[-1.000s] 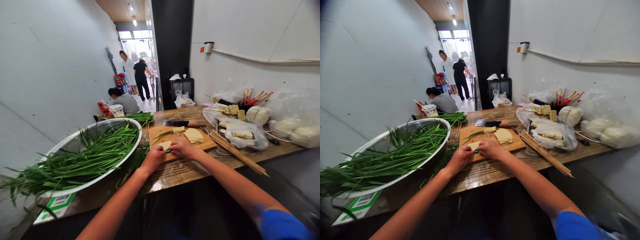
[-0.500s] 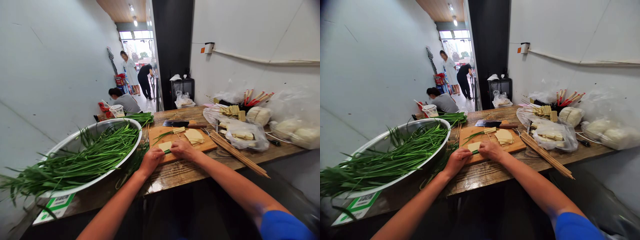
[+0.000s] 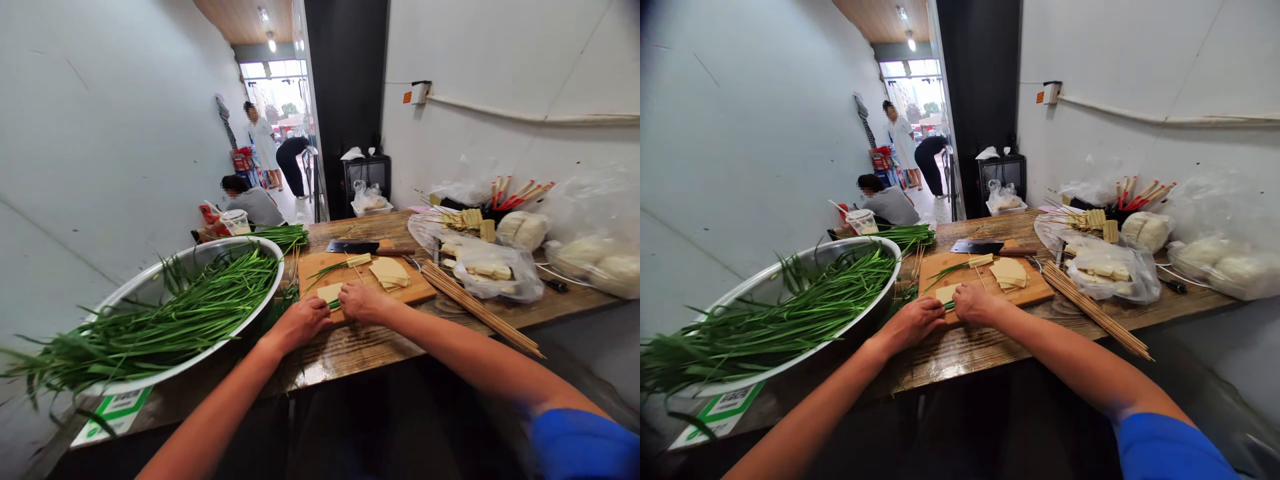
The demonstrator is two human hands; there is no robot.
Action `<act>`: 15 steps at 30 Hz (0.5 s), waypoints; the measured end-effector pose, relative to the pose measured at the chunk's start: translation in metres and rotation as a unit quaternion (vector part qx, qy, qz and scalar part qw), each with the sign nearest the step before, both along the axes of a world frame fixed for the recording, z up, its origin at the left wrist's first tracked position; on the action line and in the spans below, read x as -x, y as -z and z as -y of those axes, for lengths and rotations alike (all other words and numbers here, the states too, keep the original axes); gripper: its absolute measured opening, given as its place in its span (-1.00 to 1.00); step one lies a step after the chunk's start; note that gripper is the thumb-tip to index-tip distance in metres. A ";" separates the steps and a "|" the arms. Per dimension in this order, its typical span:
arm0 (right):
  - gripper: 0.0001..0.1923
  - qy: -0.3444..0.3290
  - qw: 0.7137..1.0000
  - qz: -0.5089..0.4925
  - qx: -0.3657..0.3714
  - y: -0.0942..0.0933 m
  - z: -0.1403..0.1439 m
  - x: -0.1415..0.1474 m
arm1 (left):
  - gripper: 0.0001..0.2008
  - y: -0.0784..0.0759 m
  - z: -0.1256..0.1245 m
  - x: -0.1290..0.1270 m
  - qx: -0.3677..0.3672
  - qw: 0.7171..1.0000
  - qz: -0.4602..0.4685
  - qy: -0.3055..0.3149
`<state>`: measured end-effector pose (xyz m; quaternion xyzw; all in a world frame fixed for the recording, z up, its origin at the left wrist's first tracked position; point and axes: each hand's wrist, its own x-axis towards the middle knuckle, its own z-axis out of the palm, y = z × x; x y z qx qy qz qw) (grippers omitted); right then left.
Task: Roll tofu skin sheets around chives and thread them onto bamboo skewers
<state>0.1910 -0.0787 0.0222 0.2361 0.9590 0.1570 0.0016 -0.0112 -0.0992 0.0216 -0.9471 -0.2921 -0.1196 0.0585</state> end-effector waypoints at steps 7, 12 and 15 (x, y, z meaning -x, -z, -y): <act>-0.78 0.051 0.996 -0.070 0.022 0.003 -0.004 -0.005 | -0.82 0.003 0.009 -0.012 -0.072 0.993 0.018 -0.092; -0.74 0.042 0.993 -0.112 -0.007 0.011 -0.004 -0.006 | -0.80 0.004 0.008 -0.014 -0.073 0.990 0.041 -0.115; -0.72 0.036 0.991 -0.127 -0.024 0.019 -0.007 -0.007 | -0.78 0.001 0.006 -0.012 -0.038 0.990 0.068 -0.117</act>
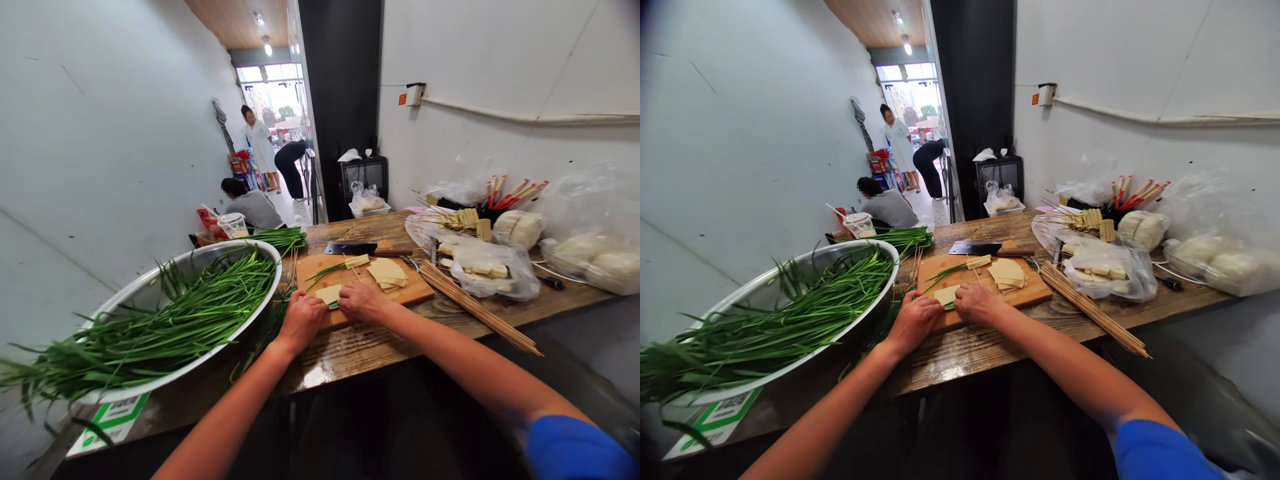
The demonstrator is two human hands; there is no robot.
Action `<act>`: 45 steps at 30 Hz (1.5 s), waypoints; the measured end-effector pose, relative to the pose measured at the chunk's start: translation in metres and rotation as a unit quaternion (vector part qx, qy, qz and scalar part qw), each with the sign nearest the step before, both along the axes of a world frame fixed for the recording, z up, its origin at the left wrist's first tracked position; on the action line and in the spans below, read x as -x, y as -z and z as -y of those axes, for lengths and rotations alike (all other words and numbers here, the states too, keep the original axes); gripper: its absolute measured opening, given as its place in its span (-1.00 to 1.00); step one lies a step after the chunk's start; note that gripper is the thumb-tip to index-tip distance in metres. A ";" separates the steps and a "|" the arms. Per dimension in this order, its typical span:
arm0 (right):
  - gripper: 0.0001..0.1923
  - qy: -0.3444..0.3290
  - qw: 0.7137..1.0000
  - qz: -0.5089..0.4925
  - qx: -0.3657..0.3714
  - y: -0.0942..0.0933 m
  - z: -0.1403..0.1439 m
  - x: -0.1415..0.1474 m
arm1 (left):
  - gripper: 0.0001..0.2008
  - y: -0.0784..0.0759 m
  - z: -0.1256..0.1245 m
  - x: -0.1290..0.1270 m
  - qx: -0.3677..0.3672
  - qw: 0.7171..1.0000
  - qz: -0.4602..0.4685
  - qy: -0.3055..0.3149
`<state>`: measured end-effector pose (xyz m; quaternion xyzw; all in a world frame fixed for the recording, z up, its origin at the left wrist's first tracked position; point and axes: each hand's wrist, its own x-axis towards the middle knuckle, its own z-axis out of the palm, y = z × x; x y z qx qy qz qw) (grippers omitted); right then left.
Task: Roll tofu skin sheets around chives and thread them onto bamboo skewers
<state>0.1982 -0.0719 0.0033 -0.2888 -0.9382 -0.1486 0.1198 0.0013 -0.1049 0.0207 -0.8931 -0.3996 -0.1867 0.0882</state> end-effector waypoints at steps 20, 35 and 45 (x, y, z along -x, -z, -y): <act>-0.74 0.108 0.968 -0.166 0.152 0.000 0.019 0.008 | -0.83 -0.020 -0.039 0.009 0.259 0.964 0.050 -0.036; -0.83 0.186 0.941 -0.152 0.239 -0.009 0.005 0.014 | -0.83 -0.014 -0.038 0.006 0.247 0.961 0.093 -0.086; -0.82 0.217 0.895 -0.120 0.371 -0.023 -0.015 0.014 | -0.76 -0.002 -0.025 0.016 0.075 0.994 0.067 0.035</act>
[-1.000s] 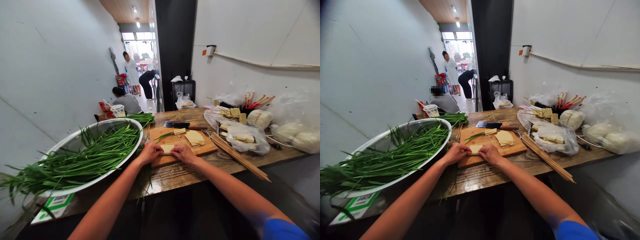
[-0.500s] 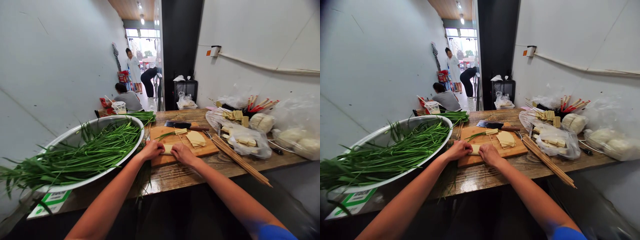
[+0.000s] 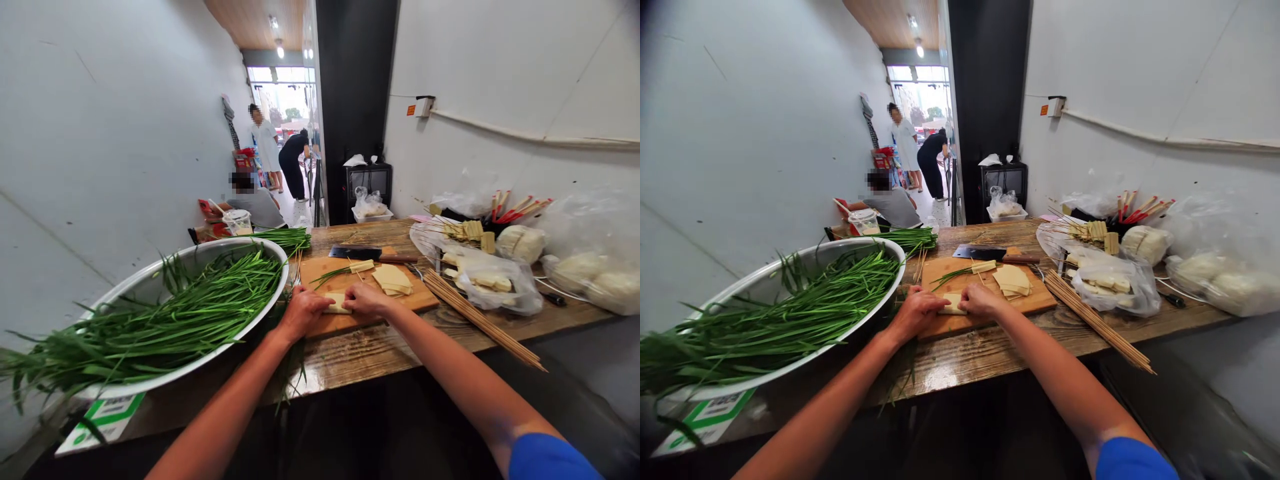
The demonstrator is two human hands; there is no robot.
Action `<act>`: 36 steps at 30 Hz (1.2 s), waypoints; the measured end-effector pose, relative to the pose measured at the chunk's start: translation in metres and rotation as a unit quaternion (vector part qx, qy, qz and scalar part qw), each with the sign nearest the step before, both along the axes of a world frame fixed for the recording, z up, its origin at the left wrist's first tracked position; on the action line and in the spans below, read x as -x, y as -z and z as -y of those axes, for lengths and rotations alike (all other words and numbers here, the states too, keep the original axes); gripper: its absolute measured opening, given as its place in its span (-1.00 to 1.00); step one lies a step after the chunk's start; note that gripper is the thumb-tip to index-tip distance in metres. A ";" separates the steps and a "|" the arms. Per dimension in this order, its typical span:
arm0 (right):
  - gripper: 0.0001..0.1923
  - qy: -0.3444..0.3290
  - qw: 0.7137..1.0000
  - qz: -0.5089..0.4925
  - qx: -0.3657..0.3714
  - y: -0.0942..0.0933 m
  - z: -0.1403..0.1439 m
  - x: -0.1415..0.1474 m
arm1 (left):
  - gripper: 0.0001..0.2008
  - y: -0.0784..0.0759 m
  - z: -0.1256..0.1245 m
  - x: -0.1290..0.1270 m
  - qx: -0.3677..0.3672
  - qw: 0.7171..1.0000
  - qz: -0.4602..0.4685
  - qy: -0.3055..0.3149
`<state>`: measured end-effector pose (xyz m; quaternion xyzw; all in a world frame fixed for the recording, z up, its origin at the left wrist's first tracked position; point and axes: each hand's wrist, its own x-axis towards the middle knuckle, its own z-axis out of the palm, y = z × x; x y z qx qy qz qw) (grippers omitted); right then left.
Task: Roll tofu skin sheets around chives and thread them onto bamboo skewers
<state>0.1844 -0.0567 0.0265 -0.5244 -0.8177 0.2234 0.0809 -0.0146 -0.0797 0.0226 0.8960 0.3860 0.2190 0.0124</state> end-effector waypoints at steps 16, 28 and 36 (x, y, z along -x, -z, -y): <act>-0.83 -0.014 0.978 -0.016 -0.209 0.001 0.019 0.000 | -0.77 0.001 -0.002 -0.001 0.001 0.998 -0.043 0.043; -0.77 -0.084 0.937 0.099 -0.324 0.017 0.044 0.013 | -0.82 -0.007 -0.022 -0.001 0.135 0.989 0.010 0.065; -0.70 -0.068 0.960 0.064 -0.265 0.015 0.035 0.012 | -0.81 -0.002 -0.005 0.001 0.053 0.999 0.011 0.000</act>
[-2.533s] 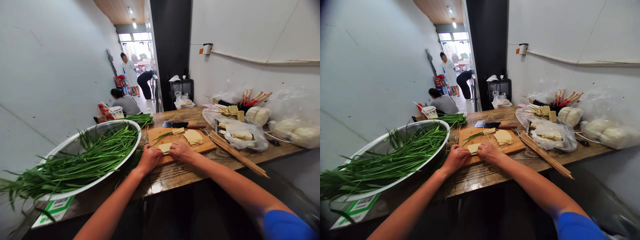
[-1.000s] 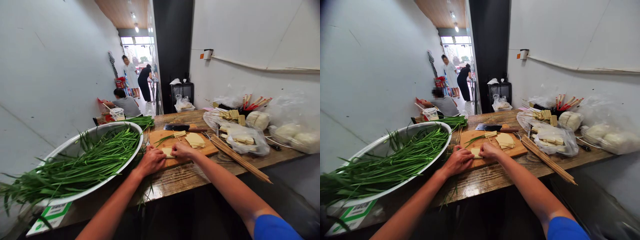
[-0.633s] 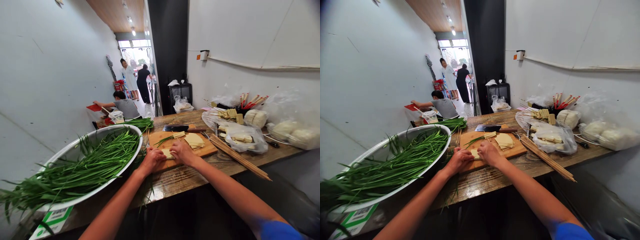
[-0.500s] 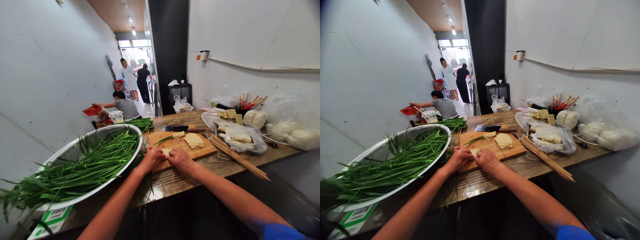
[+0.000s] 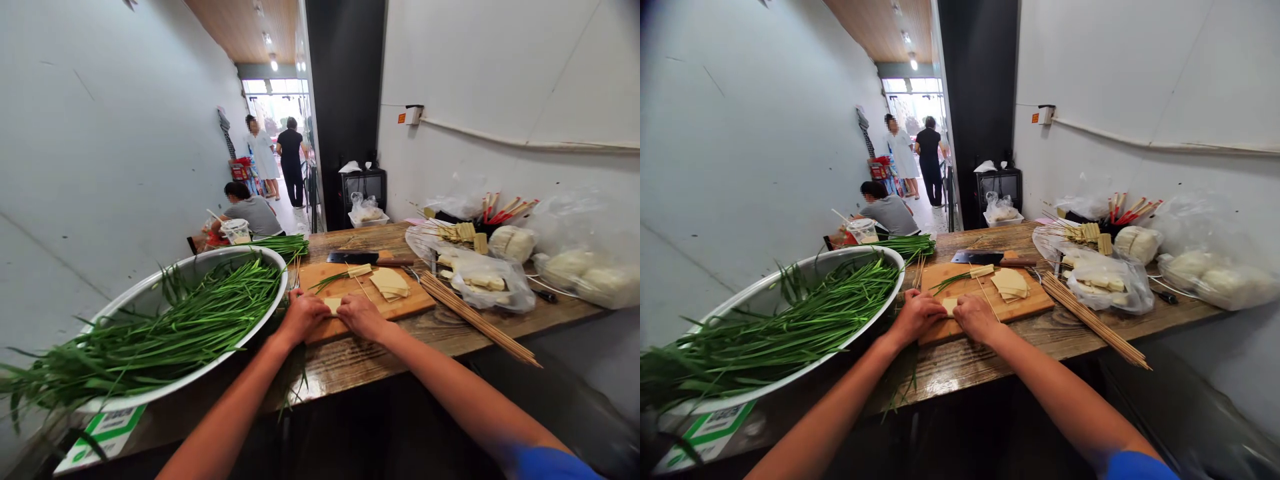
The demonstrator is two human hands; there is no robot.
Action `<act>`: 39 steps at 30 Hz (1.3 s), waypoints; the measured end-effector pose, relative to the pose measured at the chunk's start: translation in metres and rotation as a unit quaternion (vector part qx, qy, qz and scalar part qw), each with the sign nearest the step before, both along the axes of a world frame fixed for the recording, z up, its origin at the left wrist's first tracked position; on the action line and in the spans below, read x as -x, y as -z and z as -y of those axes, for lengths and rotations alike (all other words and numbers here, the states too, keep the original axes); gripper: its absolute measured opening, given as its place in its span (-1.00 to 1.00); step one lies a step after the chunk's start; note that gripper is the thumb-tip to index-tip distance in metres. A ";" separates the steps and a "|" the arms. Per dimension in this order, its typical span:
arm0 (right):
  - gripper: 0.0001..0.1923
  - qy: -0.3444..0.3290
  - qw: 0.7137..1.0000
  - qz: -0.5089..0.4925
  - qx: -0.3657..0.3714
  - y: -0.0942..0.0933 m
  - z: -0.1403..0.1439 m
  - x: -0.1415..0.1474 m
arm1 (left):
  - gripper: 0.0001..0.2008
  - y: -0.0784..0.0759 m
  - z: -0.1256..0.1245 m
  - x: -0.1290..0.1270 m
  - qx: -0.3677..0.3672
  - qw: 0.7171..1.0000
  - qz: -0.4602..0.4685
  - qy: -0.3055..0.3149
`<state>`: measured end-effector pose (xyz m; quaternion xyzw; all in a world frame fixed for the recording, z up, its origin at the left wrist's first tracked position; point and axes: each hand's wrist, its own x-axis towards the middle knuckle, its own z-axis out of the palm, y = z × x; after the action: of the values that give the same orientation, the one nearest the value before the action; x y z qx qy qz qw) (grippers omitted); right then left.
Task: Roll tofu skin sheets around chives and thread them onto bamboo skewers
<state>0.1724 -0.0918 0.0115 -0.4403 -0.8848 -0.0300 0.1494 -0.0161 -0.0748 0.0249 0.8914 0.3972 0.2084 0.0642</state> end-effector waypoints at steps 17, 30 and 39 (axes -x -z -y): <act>-0.74 0.033 0.999 -0.014 -0.039 0.004 0.009 -0.006 | -0.82 -0.011 -0.007 -0.010 0.009 0.996 -0.084 0.022; -0.74 0.014 0.998 0.052 -0.033 0.004 0.004 -0.004 | -0.82 0.010 -0.008 0.000 -0.008 1.000 -0.006 0.012; -0.79 0.006 0.997 0.064 -0.041 0.002 0.005 -0.004 | -0.80 -0.005 -0.012 -0.005 0.021 0.998 -0.061 0.017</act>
<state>0.1760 -0.0969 0.0097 -0.4360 -0.8881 -0.0953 0.1098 -0.0110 -0.0629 0.0296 0.9076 0.3894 0.1442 0.0618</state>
